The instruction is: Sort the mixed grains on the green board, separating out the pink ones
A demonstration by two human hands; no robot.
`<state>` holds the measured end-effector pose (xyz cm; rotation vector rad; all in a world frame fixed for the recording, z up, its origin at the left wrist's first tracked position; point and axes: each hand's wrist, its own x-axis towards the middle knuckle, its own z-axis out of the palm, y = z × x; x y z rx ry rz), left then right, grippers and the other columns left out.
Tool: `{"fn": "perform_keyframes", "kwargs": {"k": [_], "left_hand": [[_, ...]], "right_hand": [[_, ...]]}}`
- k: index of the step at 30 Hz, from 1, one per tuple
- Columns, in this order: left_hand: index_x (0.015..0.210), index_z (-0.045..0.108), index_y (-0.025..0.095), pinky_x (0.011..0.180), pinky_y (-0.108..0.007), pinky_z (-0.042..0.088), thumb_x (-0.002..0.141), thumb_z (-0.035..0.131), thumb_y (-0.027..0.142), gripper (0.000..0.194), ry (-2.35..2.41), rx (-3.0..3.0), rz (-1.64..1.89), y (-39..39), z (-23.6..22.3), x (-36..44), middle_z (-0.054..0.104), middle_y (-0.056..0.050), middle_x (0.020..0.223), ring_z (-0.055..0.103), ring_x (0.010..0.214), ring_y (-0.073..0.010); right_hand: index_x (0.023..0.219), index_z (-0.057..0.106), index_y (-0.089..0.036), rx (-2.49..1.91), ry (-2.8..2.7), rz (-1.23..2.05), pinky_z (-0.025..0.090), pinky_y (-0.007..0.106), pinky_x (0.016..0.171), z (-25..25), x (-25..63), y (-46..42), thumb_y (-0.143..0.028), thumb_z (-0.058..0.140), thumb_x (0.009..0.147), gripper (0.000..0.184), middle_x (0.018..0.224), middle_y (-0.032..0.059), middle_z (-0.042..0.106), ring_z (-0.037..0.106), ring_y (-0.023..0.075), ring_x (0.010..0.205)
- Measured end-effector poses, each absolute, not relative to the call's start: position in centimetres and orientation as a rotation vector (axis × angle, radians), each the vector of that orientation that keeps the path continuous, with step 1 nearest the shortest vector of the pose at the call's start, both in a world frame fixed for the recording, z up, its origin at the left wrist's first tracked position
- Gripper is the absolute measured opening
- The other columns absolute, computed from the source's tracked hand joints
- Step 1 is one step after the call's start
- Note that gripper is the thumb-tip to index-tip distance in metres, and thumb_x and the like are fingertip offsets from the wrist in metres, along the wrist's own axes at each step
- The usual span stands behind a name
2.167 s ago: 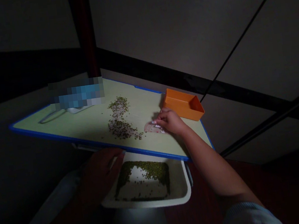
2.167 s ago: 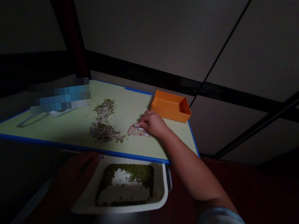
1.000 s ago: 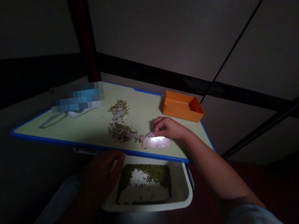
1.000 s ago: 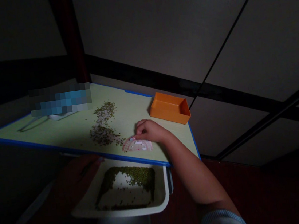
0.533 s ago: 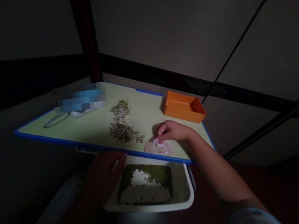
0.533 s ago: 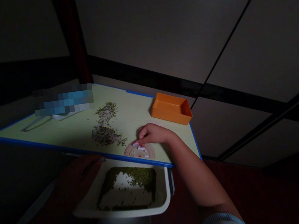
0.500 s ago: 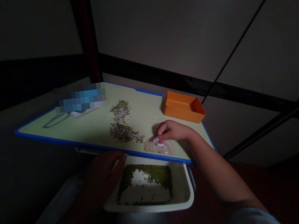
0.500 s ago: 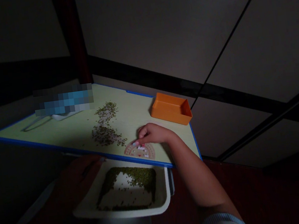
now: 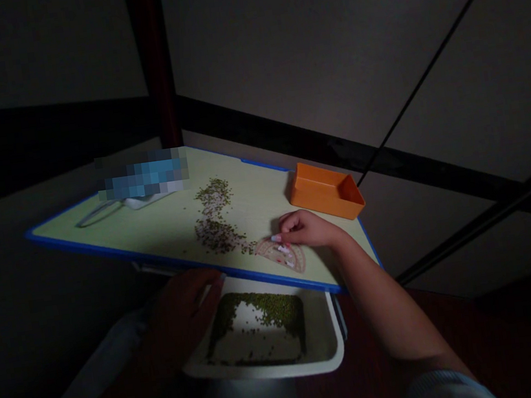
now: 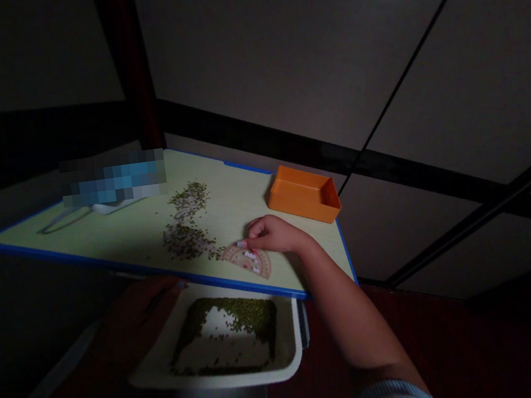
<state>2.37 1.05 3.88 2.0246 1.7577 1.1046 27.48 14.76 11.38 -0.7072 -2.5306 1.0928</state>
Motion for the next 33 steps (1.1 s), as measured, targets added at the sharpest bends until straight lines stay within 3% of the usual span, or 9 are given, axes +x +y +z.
{"fn": "perform_keyframes", "kwargs": {"k": [28,33], "left_hand": [[0.090,0.066,0.023,0.083,-0.029,0.046,0.083,0.042,0.051,0.038,1.772,1.992,1.066,1.0,3.6,2.3,0.070,-0.002,0.093,0.062,0.088,-0.0168],[0.089,0.066,0.022,0.080,-0.028,0.046,0.083,0.041,0.051,0.038,1.771,2.014,1.080,1.0,3.6,2.3,0.070,-0.003,0.091,0.062,0.085,-0.0165]], "right_hand": [[0.058,0.056,-0.014,-0.721,-2.605,1.068,0.033,0.023,0.056,11.1,26.2,13.8,-0.043,0.056,0.086,0.041,0.060,-0.0026,0.047,0.041,0.0078,0.057],[0.055,0.051,-0.015,-0.789,-2.552,0.886,0.029,0.023,0.054,10.2,25.5,13.8,-0.045,0.056,0.086,0.043,0.057,-0.0033,0.043,0.038,0.0080,0.054]]}}
